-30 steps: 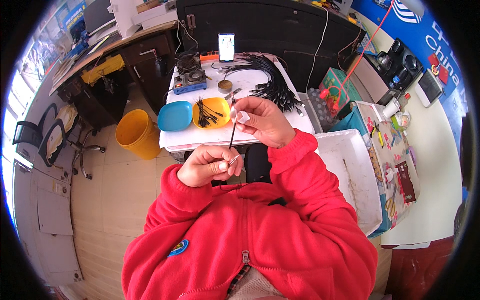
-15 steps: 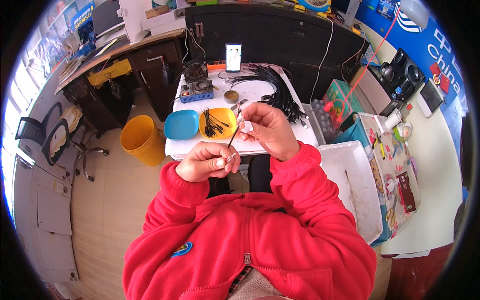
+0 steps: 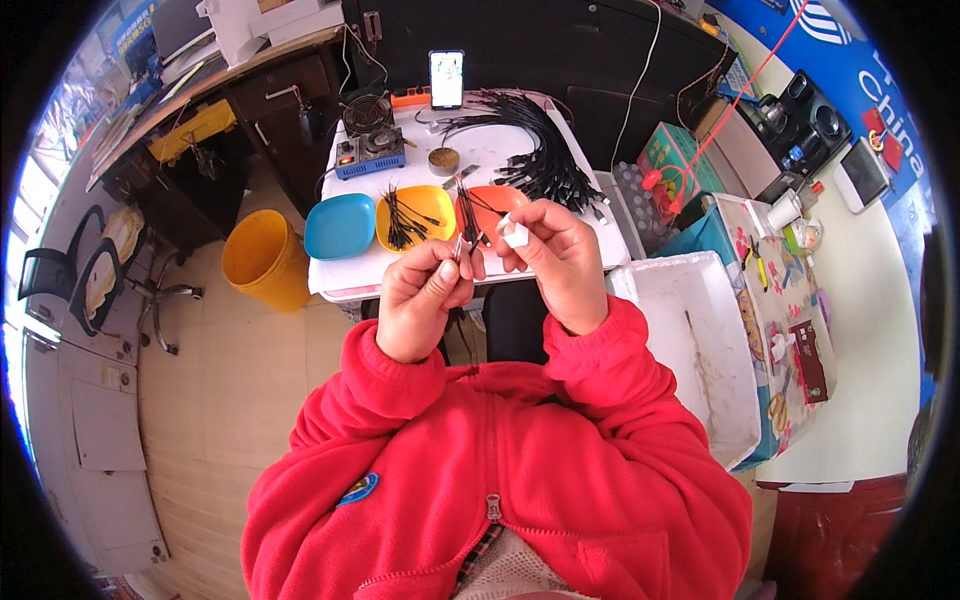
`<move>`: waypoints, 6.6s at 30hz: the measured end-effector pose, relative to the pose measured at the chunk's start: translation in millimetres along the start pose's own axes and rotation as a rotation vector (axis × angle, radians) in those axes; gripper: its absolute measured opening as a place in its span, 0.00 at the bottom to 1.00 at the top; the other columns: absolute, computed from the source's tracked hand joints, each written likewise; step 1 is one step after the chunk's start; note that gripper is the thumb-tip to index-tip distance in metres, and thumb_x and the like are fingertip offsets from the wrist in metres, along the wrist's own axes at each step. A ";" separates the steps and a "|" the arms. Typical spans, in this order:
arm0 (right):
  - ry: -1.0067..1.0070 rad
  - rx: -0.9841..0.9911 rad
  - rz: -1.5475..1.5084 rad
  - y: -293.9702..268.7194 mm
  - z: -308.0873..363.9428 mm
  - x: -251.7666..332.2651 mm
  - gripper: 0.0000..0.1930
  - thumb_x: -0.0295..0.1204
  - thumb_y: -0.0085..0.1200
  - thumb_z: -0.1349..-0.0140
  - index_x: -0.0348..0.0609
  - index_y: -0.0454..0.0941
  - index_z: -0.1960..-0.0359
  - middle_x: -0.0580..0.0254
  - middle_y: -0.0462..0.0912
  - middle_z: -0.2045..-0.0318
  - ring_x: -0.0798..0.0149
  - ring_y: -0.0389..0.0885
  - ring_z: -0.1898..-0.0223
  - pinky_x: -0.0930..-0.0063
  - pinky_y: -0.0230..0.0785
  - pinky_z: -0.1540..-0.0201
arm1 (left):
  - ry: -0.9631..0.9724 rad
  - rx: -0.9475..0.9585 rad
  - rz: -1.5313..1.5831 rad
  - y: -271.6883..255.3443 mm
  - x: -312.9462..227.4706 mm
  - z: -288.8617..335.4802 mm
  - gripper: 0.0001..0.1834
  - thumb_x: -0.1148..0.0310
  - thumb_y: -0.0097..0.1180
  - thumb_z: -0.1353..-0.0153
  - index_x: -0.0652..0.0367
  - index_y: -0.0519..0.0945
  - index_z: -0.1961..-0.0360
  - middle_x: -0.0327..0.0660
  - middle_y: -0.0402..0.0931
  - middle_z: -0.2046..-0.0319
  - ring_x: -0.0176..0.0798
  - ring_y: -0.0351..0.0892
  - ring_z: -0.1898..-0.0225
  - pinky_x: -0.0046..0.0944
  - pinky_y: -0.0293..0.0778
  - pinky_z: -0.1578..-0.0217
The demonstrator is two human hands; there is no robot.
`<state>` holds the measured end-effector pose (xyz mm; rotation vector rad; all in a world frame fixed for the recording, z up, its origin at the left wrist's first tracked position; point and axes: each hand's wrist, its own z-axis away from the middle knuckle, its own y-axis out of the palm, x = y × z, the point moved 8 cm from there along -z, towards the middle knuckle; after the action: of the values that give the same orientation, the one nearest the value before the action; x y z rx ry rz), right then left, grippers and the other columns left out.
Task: The person repeatedly picks black cables and small white connectors from trays on a table, inserts the connectors into the cable ends, and places the assembled cables into a white box. The person also moves a yellow bucket and a plastic bag on the floor.
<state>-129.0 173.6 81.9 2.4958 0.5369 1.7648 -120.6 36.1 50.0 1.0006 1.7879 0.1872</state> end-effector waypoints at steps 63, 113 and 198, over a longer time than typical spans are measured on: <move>0.484 0.077 -0.485 10.0 13.3 -112.8 0.08 0.29 0.53 0.34 0.42 0.70 0.58 0.68 0.76 0.62 0.74 0.76 0.64 0.80 0.72 0.60 | -0.446 -0.146 -0.060 -55.7 50.8 25.2 0.09 0.73 0.47 0.31 0.65 0.78 0.56 0.34 0.76 0.70 0.22 0.69 0.72 0.21 0.62 0.74; -0.033 0.020 0.780 -7.2 31.1 -98.7 0.13 0.28 0.54 0.37 0.38 0.66 0.76 0.49 0.68 0.84 0.52 0.67 0.84 0.66 0.62 0.78 | -0.655 -0.177 -0.165 -68.8 79.4 50.5 0.08 0.73 0.52 0.34 0.65 0.82 0.65 0.34 0.74 0.79 0.21 0.61 0.81 0.23 0.57 0.80; -0.659 0.327 1.229 9.3 57.6 -48.0 0.14 0.23 0.59 0.54 0.45 0.79 0.61 0.66 0.77 0.64 0.63 0.77 0.62 0.68 0.68 0.61 | -0.626 -0.046 -0.374 -65.6 76.5 53.4 0.09 0.72 0.53 0.35 0.66 0.82 0.66 0.33 0.73 0.82 0.22 0.64 0.81 0.25 0.61 0.81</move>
<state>-87.7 160.1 20.2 3.7031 -1.0234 0.7204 -120.8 30.9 -64.0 0.5835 1.3455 -0.2905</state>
